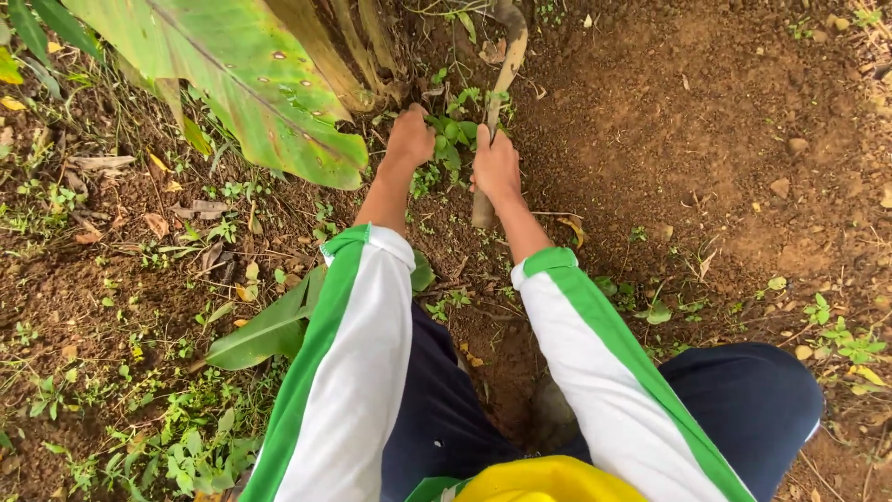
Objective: Clearing weeds and small plants from the base of a banana tree using a sickle and hands.
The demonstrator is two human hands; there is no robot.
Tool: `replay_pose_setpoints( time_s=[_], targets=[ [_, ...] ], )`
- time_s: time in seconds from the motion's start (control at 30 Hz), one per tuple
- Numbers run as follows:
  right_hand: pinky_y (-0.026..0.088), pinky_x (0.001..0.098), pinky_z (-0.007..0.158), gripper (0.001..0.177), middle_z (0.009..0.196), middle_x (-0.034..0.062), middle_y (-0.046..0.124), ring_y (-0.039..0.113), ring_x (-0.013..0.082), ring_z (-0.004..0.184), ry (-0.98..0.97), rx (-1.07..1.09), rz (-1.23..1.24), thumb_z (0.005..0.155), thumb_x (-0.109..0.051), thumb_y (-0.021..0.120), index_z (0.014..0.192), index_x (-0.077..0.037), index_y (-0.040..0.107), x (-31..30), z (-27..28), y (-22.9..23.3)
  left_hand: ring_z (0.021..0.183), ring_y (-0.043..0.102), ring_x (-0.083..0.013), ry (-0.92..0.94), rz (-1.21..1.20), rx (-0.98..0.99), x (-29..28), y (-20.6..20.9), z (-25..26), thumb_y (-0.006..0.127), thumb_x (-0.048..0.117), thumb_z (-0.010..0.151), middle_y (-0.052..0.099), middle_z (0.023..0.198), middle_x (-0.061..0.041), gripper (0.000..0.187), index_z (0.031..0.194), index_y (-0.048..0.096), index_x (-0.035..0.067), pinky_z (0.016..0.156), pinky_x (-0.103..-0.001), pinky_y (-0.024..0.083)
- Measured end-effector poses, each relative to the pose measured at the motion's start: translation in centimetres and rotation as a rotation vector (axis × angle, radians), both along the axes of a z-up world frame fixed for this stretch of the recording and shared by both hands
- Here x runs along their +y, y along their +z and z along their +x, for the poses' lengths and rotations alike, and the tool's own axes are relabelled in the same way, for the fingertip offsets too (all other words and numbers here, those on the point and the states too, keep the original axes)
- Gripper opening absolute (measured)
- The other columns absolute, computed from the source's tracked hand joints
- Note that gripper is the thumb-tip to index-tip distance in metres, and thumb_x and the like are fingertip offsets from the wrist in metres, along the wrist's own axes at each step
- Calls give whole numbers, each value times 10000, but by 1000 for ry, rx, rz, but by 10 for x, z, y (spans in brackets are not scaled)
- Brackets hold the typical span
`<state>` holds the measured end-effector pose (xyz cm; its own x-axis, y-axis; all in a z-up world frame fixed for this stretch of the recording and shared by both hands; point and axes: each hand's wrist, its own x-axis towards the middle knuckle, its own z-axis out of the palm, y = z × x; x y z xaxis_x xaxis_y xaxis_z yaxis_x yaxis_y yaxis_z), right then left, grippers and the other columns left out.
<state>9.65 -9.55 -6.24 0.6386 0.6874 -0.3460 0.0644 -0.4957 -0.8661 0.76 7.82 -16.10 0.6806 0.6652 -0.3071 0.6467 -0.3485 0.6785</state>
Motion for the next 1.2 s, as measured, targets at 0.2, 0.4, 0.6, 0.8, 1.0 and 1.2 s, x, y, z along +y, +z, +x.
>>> replay_pose_setpoints(
  time_s=[0.2,0.4,0.6,0.8,1.0,1.2],
  targets=[
    [623,308,456,519,696,80,632,646,140,550,42,72,10,1123,-386,299,1267,68,506,18,-4,8,1069,685,-413,-29,54,72,11,-2,-5,582,48,1019,551,1220,-303,283,1278,534,-55,796,-517,672],
    [614,325,448,504,676,74,597,619,142,531,32,187,67,1123,-364,319,1224,87,522,27,-3,6,1253,607,-461,-111,-9,37,-2,50,-20,484,-30,1040,504,1419,-322,430,1470,479,-49,920,-551,637],
    [596,325,446,440,660,56,571,616,135,523,40,236,91,1118,-372,321,987,-24,555,14,-14,1,1304,555,-496,-157,-21,55,-15,74,-28,480,21,1079,545,1418,-296,374,1451,516,-13,967,-618,612],
    [597,324,427,438,637,56,581,615,142,498,34,192,100,1112,-383,339,973,-32,561,18,-7,8,1362,489,-515,-172,-65,97,-27,105,-29,470,29,1088,523,1458,-290,391,1478,495,7,1014,-637,594],
    [565,323,410,435,599,52,571,604,157,459,-7,187,38,1115,-381,348,945,-46,567,-9,-33,-1,1359,493,-516,-197,-41,143,-17,71,-27,481,48,1091,517,1475,-273,404,1495,494,38,960,-619,624],
    [595,325,430,436,588,41,590,624,151,476,19,131,64,1113,-365,332,940,-48,576,6,-16,0,1349,505,-522,-235,-24,163,-17,50,-27,480,56,1085,490,1508,-265,446,1529,481,98,910,-591,647]
  ],
)
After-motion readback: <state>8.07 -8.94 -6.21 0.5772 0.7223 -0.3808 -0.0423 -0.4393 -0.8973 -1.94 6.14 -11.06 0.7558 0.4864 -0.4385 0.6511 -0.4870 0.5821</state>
